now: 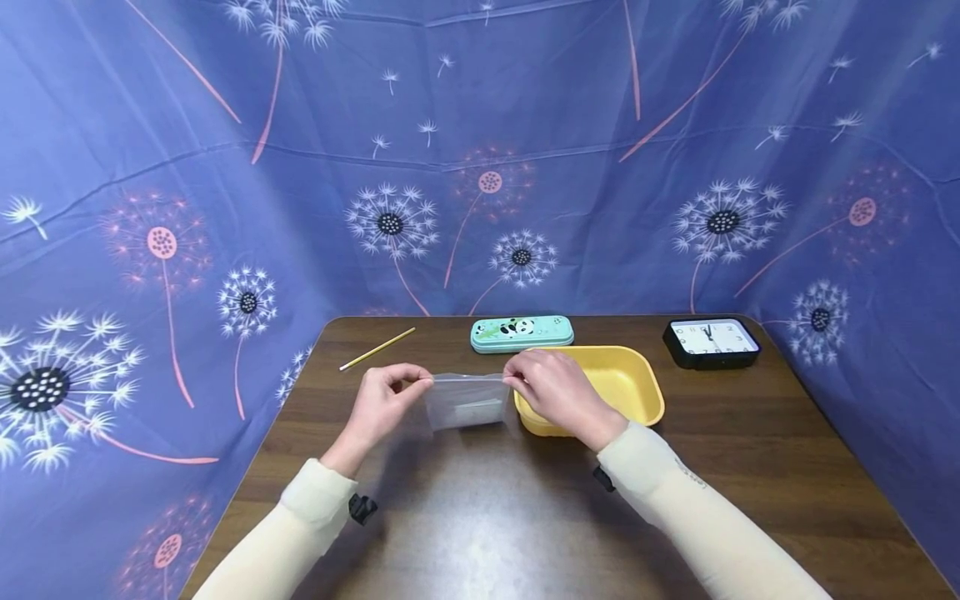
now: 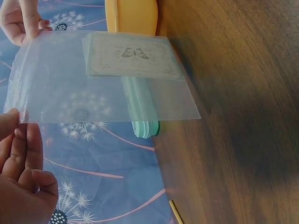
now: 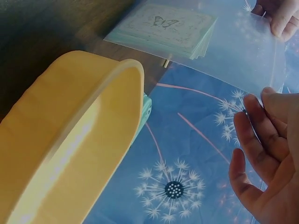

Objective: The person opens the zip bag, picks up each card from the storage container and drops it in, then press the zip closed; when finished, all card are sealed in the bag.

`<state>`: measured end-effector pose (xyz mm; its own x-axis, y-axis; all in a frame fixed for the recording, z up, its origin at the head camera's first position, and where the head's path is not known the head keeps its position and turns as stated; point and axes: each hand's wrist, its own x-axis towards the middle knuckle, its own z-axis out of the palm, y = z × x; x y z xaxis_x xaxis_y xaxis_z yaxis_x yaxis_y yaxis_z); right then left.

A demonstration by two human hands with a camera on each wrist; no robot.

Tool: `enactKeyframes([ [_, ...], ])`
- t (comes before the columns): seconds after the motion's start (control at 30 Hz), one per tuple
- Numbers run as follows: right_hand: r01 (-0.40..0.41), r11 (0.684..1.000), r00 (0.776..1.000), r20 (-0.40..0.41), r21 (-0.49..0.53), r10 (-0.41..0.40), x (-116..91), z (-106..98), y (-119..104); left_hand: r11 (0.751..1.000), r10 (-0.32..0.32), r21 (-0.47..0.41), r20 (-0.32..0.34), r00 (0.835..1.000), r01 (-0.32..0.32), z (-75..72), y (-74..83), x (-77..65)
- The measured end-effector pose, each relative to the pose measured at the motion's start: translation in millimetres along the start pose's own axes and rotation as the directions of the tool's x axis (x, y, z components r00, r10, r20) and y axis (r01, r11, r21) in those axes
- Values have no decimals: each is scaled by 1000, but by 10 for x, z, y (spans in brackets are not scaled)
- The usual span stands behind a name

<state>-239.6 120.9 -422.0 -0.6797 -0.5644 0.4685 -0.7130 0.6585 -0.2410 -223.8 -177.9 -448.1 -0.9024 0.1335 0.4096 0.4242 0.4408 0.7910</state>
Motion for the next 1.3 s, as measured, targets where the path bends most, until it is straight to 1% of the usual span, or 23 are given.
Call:
enactKeyframes([
  [0.17,29,1000,999,-15,3,-29,19,-7,-15,1000,-11,-6,-3,1000,11,-43,3,-16],
  [0.27,46,999,999,-20,0,-46,37,-17,-49,1000,-26,-6,-5,1000,26,-93,14,-40],
  [0.37,56,998,998,-23,6,-56,49,-45,-122,999,-42,-4,-2,999,42,-176,37,-81],
  [0.47,66,998,998,-16,23,-65,50,-87,-226,998,-56,-8,16,998,56,-279,68,-138],
  [0.6,52,996,998,21,69,-53,58,-133,-370,997,-74,-30,58,996,76,-420,122,-220],
  [0.73,-22,992,995,104,128,8,123,-107,-446,988,-135,-58,105,985,142,-519,122,-260],
  [0.83,-94,985,983,173,148,68,214,-12,-430,980,-185,-52,120,975,193,-519,23,-228],
  [0.9,-137,980,972,209,144,105,298,75,-402,975,-213,-36,116,970,219,-499,-89,-173],
  [0.97,-162,980,964,231,117,132,397,176,-362,970,-240,-20,103,965,244,-468,-210,-103],
  [1.03,-162,984,961,238,69,142,504,281,-318,963,-267,1,86,960,268,-438,-329,-21],
  [1.13,-128,991,964,230,-29,131,657,448,-235,954,-301,26,61,952,299,-382,-494,97],
  [1.23,-115,987,962,235,-112,138,796,619,-144,943,-330,57,41,943,327,-330,-633,210],
  [1.3,-129,981,954,252,-144,162,888,729,-92,934,-357,40,39,933,356,-299,-707,279],
])
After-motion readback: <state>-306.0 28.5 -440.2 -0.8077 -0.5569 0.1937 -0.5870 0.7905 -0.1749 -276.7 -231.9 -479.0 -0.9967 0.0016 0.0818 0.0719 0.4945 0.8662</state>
